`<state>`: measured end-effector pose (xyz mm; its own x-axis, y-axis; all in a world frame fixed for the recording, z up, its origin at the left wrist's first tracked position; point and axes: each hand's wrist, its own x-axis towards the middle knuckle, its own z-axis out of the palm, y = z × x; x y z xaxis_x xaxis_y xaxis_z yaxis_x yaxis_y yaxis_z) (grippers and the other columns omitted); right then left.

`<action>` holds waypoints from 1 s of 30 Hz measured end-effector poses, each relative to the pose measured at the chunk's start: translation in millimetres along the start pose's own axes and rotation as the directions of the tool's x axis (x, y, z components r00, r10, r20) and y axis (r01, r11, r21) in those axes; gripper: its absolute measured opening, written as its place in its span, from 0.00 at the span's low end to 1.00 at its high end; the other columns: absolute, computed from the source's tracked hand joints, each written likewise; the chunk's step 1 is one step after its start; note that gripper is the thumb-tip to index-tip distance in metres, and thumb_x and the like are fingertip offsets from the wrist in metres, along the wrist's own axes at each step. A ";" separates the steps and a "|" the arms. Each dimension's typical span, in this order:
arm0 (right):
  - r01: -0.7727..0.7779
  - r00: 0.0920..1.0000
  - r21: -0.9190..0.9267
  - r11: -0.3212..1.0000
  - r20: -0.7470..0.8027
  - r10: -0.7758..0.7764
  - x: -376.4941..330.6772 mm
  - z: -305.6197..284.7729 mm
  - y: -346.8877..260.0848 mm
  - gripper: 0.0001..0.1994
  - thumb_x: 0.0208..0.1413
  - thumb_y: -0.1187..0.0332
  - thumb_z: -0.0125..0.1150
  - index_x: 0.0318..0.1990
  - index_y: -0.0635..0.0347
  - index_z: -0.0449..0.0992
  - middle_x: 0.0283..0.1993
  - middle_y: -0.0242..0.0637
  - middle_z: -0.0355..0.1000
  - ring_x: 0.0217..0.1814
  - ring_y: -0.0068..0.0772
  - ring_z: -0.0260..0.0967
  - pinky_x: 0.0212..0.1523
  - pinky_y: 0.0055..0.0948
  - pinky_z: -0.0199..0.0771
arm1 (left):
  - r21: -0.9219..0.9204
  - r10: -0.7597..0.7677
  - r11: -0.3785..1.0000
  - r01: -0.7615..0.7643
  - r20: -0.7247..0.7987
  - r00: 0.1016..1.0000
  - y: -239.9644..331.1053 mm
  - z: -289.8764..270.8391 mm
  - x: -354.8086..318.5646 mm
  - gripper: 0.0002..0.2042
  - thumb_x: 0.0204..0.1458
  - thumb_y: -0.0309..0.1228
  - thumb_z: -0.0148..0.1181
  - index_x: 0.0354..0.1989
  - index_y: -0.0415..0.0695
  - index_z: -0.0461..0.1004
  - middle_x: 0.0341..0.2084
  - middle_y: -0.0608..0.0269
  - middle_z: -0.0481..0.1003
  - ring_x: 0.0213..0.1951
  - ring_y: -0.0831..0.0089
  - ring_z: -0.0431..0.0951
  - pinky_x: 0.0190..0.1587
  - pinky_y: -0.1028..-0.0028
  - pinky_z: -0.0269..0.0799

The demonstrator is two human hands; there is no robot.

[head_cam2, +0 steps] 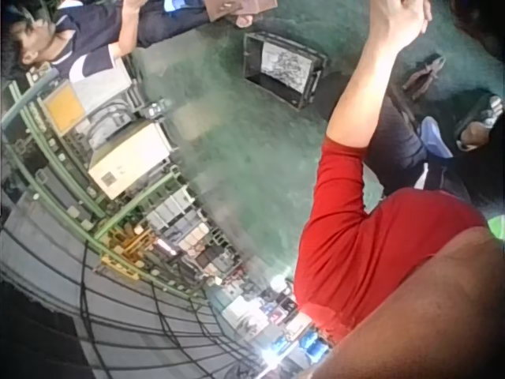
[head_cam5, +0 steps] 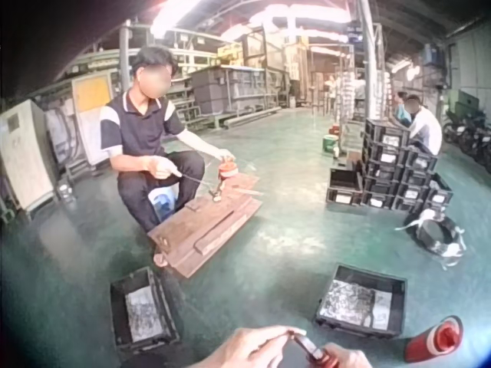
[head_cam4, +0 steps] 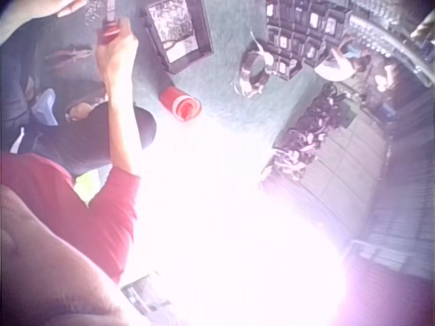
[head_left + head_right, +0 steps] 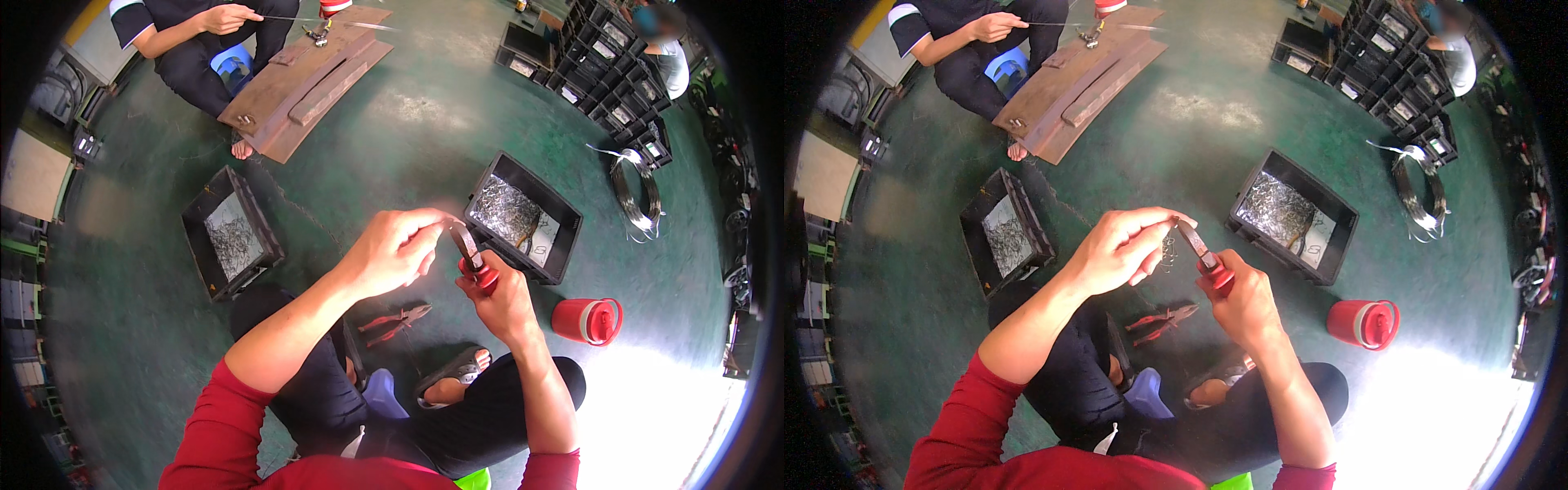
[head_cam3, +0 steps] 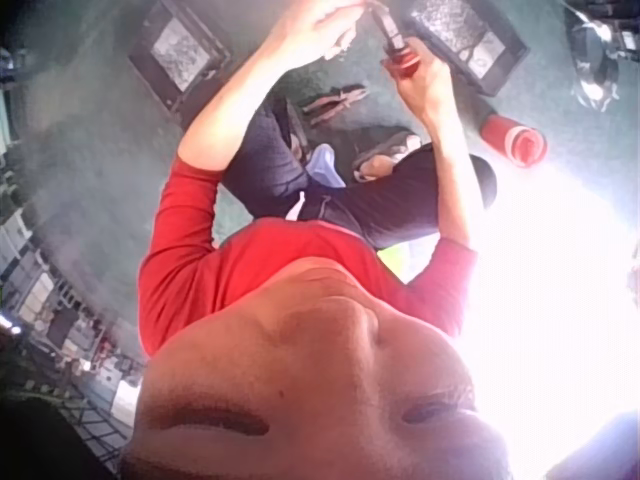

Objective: The person sits on a low stool and repeatedly picks up small metal wire pieces from a black tray, cuts them with red-handled pliers, and drops the cut pieces into the tray. A coworker sits nearby on a stool and handles a long wire on a wooden board.

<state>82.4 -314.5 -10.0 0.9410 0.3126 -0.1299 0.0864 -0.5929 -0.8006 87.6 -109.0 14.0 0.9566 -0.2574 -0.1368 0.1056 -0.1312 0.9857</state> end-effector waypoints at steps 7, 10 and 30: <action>-0.021 0.999 -0.023 1.000 -0.039 0.020 3.9 8.0 0.1 0.10 0.48 0.74 0.69 0.36 0.64 0.74 0.29 0.41 0.75 0.32 0.31 0.73 0.38 0.31 0.72 | 0.038 0.035 0.999 -0.030 -0.136 0.990 -2.6 11.2 -7.1 0.13 0.63 0.28 0.44 0.49 0.40 0.74 0.12 0.71 0.66 0.15 0.87 0.63 0.18 0.81 0.59; 0.011 0.998 -0.017 1.000 -0.064 -0.012 6.1 11.8 0.4 0.09 0.48 0.75 0.68 0.35 0.64 0.73 0.29 0.42 0.74 0.32 0.32 0.73 0.38 0.31 0.72 | 0.049 0.034 0.998 -0.026 -0.175 0.984 -5.1 13.4 -7.8 0.12 0.63 0.28 0.45 0.48 0.39 0.74 0.12 0.70 0.66 0.16 0.86 0.63 0.18 0.81 0.59; 0.115 0.970 -0.112 0.987 -0.203 -0.136 9.8 24.6 11.6 0.09 0.45 0.79 0.66 0.31 0.63 0.70 0.24 0.44 0.68 0.26 0.41 0.66 0.33 0.34 0.68 | 0.125 0.127 0.987 -0.096 -0.264 0.956 -18.3 25.7 -7.4 0.11 0.62 0.27 0.46 0.48 0.41 0.74 0.13 0.69 0.67 0.18 0.83 0.67 0.21 0.76 0.63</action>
<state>84.6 -300.0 -35.0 0.9671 0.2332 0.1017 0.2302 -0.6320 -0.7400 71.7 -129.3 -5.6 0.9997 -0.0098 0.0203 -0.0219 -0.2248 0.9742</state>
